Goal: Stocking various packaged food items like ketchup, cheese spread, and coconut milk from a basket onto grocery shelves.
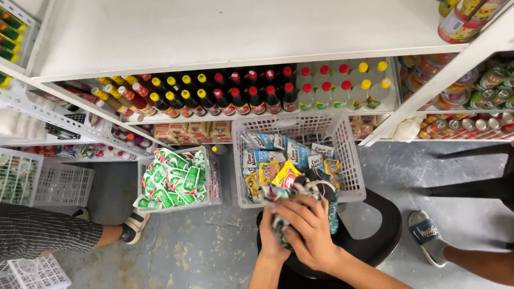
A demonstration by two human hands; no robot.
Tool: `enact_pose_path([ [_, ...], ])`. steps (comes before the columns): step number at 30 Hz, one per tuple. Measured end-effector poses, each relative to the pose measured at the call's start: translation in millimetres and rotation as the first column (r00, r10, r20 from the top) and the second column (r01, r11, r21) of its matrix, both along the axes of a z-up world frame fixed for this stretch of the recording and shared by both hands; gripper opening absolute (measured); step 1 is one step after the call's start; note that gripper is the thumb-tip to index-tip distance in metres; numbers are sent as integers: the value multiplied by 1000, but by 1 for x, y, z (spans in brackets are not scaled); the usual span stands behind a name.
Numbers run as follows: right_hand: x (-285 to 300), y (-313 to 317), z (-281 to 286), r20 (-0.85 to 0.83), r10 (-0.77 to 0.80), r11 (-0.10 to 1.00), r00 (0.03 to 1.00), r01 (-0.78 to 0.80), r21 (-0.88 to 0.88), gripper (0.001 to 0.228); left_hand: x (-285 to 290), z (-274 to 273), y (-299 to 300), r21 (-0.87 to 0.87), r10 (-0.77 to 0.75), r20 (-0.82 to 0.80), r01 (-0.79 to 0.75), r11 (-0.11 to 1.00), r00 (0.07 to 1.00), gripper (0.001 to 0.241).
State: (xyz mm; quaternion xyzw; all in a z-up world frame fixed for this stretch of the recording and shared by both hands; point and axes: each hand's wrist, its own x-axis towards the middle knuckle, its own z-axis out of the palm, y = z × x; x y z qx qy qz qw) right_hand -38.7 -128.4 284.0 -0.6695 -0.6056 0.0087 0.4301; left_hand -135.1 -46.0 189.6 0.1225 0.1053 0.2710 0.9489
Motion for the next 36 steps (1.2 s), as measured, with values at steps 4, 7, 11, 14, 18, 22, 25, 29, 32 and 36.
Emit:
enact_pose_path([
  [4, 8, 23, 27, 86, -41, 996, 995, 33, 87, 51, 4, 28, 0, 49, 49, -53, -46, 998, 997, 54],
  [7, 11, 43, 41, 75, -110, 983, 991, 97, 159, 52, -8, 16, 4, 96, 91, -214, -72, 993, 972, 53],
  [11, 24, 68, 32, -234, -282, 950, 931, 304, 66, 50, -3, 88, 23, 334, 76, -110, -36, 942, 991, 64],
  [14, 5, 71, 18, -222, -365, 918, 904, 390, 75, 52, -4, 95, 37, 479, 92, -117, -25, 877, 989, 70],
  [18, -32, 77, -15, 71, -391, 904, 918, 369, 215, 55, -1, 118, 78, 537, 144, -86, -76, 840, 986, 72],
  [22, -31, 93, -57, 108, -407, 880, 907, 358, 311, 54, -9, 133, 119, 487, 96, -58, -56, 871, 994, 73],
  [25, -13, 100, -108, -199, -446, 884, 873, 465, 57, 53, -16, 154, 146, 394, 76, -27, -60, 917, 997, 72],
  [29, -6, 108, -182, -979, 49, 970, -199, 242, -1, 44, -14, 143, 174, 248, 1, 9, -3, 969, 1000, 69],
  [32, -11, 119, -183, -892, 167, 959, -421, 279, 48, 46, 1, 123, 185, 295, 16, -167, 35, 955, 986, 70],
  [36, -18, 127, -137, -919, 64, 924, -388, 371, -93, 46, 18, 156, 177, 737, 389, -386, 26, 675, 837, 81],
])
